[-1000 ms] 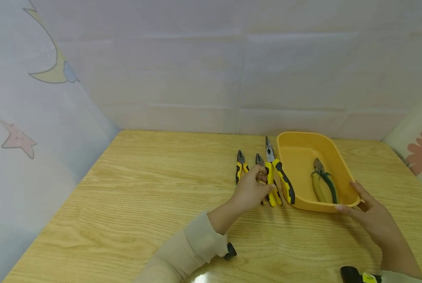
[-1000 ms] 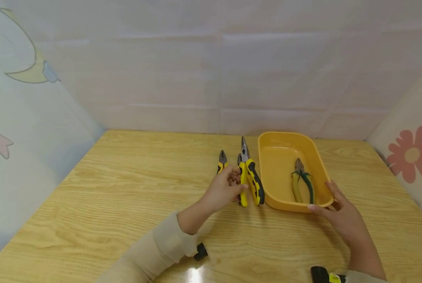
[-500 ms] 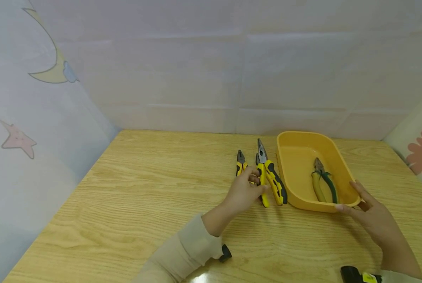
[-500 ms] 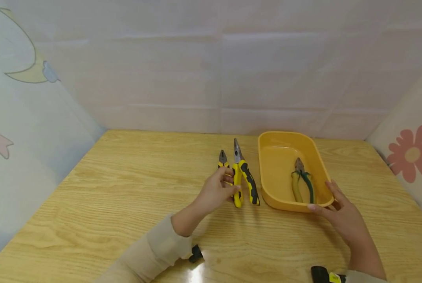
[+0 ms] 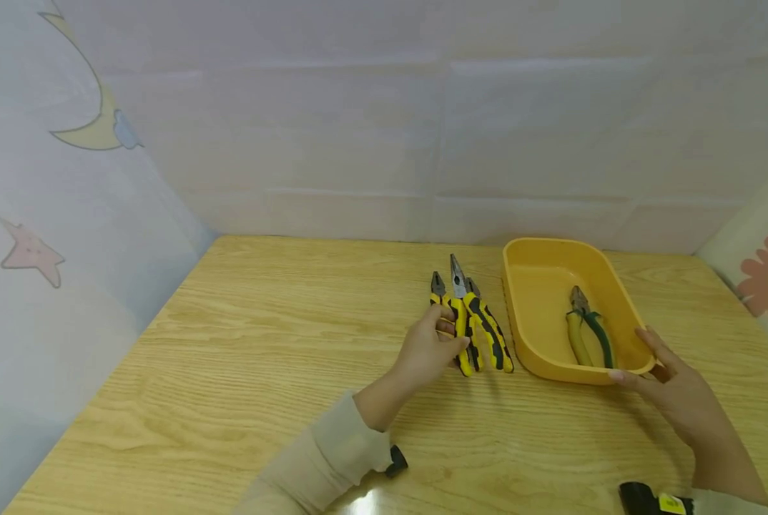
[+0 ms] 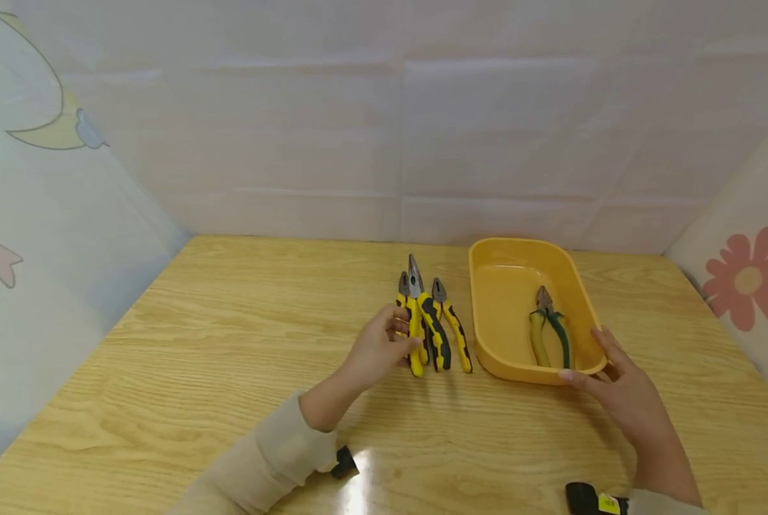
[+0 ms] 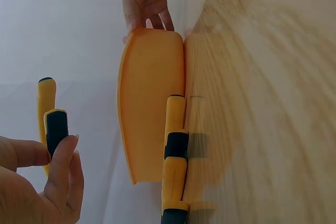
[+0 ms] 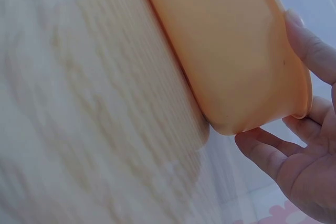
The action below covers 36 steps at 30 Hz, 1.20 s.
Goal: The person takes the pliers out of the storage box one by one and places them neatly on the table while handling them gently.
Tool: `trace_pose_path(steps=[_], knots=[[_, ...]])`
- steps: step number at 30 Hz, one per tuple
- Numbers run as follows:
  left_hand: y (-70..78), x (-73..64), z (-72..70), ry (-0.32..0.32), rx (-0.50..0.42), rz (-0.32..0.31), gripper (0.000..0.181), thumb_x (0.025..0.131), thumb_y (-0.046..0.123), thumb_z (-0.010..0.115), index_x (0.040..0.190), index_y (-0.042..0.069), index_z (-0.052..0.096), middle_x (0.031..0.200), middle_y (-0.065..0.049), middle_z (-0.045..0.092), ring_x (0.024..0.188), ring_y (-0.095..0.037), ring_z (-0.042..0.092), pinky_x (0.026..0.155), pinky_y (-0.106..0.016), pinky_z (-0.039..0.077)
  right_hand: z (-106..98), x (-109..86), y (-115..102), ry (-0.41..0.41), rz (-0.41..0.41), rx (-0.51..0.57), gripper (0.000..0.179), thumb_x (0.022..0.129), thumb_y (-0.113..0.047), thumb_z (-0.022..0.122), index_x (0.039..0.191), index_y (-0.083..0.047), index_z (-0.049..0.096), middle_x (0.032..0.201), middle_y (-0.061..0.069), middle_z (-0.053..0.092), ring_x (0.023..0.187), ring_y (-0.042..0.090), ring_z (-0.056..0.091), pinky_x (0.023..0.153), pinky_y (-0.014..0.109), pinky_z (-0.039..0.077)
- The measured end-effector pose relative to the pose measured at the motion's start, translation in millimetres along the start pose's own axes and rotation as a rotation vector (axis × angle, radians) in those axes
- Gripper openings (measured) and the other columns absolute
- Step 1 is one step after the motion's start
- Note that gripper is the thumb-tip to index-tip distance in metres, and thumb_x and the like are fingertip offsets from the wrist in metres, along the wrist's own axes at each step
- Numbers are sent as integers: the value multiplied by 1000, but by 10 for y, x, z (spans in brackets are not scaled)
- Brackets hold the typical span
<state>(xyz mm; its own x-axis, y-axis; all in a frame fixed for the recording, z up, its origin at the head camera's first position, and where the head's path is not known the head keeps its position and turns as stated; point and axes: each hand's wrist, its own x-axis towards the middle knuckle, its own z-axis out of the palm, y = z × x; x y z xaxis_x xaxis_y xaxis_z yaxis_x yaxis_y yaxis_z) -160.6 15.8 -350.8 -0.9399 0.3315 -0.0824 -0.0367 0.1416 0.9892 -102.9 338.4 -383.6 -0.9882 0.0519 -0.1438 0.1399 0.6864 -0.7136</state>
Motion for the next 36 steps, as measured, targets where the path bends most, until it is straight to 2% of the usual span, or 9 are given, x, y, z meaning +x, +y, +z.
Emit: trace_pose_path(steps=[13, 20, 23, 31, 36], knots=[[-51, -1, -69, 27, 52, -15, 31, 80, 4, 60, 108, 3, 47, 93, -6, 48, 66, -16, 55, 57, -32, 50, -16, -1, -19, -11, 21, -12, 80, 85, -39, 50, 135, -27, -11, 137, 26, -2, 109, 54, 24, 72, 62, 31], [-42, -28, -101, 28, 57, -16, 32, 80, 3, 60, 109, 2, 46, 92, -7, 48, 64, -15, 53, 57, -32, 50, -14, 7, -8, 15, 1, -8, 78, 85, -37, 51, 136, -27, -7, 140, 11, -10, 110, 51, 25, 71, 61, 32], [-45, -37, -125, 34, 65, -22, 32, 80, 3, 60, 109, 3, 46, 91, -6, 48, 65, -15, 52, 56, -31, 50, -10, 7, -8, 13, 2, -10, 78, 85, -37, 51, 136, -27, -8, 139, 19, -5, 108, 51, 27, 71, 60, 32], [-68, -34, -195, 45, 88, -17, 30, 79, 3, 61, 106, 2, 47, 89, -7, 47, 66, -14, 52, 55, -29, 50, -4, 15, 0, 18, 13, -24, 79, 85, -39, 51, 136, -28, -8, 138, 25, 0, 107, 50, 28, 70, 59, 33], [-89, -20, -233, 58, 96, -14, 28, 78, 1, 60, 103, 1, 47, 90, -8, 49, 67, -16, 54, 56, -33, 50, -2, 18, 10, 14, 15, -14, 78, 85, -38, 51, 136, -29, -8, 140, 18, -6, 108, 52, 26, 71, 61, 32]])
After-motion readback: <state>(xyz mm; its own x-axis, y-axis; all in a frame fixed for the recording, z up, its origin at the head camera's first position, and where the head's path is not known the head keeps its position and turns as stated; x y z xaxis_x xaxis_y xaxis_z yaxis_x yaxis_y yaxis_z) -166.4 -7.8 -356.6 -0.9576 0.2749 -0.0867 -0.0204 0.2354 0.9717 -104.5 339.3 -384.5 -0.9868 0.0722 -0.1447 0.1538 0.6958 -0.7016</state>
